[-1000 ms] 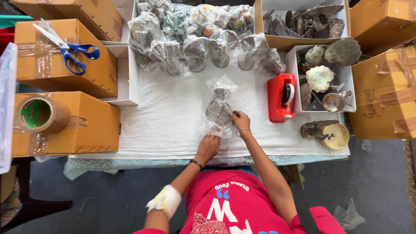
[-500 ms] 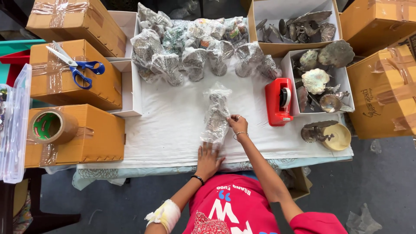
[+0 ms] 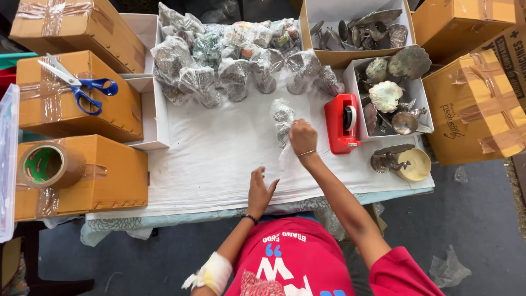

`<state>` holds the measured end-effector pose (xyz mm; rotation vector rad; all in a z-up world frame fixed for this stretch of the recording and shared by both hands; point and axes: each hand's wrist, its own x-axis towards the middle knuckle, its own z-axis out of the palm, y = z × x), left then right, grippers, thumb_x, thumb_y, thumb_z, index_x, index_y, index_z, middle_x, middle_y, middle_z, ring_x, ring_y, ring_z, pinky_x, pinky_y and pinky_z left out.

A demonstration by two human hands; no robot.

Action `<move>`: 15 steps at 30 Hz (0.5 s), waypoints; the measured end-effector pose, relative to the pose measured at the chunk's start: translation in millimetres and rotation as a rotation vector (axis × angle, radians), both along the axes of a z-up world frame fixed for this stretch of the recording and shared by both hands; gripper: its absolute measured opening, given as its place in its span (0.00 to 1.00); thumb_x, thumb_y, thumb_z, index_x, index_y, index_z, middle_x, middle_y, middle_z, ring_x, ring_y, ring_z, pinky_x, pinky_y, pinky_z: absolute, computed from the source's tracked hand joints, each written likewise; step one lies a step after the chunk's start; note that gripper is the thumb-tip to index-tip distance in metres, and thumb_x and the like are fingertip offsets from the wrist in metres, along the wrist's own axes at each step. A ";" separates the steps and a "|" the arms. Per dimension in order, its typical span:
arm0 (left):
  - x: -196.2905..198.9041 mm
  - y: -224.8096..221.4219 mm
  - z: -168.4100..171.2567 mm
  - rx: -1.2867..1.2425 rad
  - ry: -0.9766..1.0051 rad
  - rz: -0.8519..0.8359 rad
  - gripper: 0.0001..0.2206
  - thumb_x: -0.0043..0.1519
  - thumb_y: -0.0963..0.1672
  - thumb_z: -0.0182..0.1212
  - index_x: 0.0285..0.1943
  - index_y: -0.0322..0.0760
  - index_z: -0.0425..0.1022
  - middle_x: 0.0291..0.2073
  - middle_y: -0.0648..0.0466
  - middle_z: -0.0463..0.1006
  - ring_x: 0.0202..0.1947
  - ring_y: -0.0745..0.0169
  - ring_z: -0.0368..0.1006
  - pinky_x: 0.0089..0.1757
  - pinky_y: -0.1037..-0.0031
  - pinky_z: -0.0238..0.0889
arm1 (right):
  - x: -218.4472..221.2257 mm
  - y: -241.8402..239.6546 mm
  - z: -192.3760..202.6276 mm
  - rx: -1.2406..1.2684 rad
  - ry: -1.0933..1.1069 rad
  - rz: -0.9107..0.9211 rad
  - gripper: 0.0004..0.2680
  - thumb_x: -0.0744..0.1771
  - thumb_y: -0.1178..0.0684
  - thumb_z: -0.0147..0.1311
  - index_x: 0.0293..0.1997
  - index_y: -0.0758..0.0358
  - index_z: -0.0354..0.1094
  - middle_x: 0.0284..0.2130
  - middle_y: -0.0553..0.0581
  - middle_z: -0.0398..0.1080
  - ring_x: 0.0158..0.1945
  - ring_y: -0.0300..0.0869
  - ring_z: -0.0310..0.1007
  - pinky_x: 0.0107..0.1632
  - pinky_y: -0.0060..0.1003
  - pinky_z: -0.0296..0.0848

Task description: The person wraps a silver decorative item in bubble wrap on a table. They fold the plastic around the object and secure it with tape from a red dispenser. The person then places the wrapped item into a white box and repeats the process with another item.

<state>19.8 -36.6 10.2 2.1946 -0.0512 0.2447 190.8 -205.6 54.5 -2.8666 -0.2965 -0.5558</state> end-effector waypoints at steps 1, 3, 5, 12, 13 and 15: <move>6.8 -5.7 -16.6 -0.003 0.004 0.004 0.26 0.60 0.45 0.71 0.62 0.31 0.64 0.51 0.40 0.73 0.48 0.41 0.73 0.49 0.62 0.68 | -1.1 12.5 -28.9 -0.003 0.004 0.004 0.04 0.65 0.57 0.55 0.31 0.64 0.71 0.29 0.61 0.71 0.32 0.50 0.75 0.34 0.43 0.75; 19.0 -17.6 -49.6 -0.196 0.099 0.138 0.34 0.54 0.42 0.71 0.68 0.31 0.56 0.53 0.40 0.72 0.46 0.42 0.74 0.47 0.62 0.70 | -6.2 35.8 -87.1 -0.227 -0.016 0.203 0.01 0.62 0.62 0.54 0.30 0.63 0.70 0.29 0.59 0.69 0.30 0.46 0.74 0.32 0.38 0.75; 18.4 -17.7 -52.3 -0.329 0.261 0.134 0.34 0.54 0.41 0.69 0.70 0.33 0.56 0.53 0.43 0.74 0.46 0.47 0.75 0.46 0.64 0.71 | -27.0 67.5 -100.5 -0.256 -0.056 0.251 0.01 0.61 0.62 0.54 0.31 0.65 0.71 0.30 0.58 0.69 0.30 0.45 0.74 0.31 0.38 0.75; 3.2 -14.3 -60.6 -0.634 0.543 0.006 0.34 0.55 0.41 0.72 0.71 0.36 0.58 0.59 0.47 0.75 0.58 0.56 0.71 0.51 0.68 0.70 | -49.8 77.2 -66.1 -0.083 0.156 0.398 0.03 0.64 0.58 0.56 0.34 0.66 0.73 0.38 0.59 0.71 0.36 0.49 0.75 0.33 0.42 0.76; 2.4 -12.2 -70.2 -0.639 0.548 0.010 0.34 0.55 0.41 0.72 0.71 0.36 0.58 0.59 0.47 0.75 0.58 0.56 0.71 0.51 0.68 0.70 | -50.0 66.2 -53.0 -0.086 0.162 0.401 0.03 0.64 0.58 0.56 0.34 0.66 0.73 0.38 0.59 0.71 0.36 0.49 0.75 0.33 0.42 0.76; 3.4 -9.1 -88.5 -0.726 0.506 0.055 0.35 0.57 0.44 0.71 0.71 0.36 0.57 0.60 0.47 0.72 0.59 0.54 0.70 0.53 0.66 0.70 | -46.4 44.0 -25.3 0.042 0.182 0.264 0.10 0.62 0.47 0.62 0.31 0.64 0.74 0.39 0.60 0.72 0.41 0.54 0.73 0.44 0.53 0.74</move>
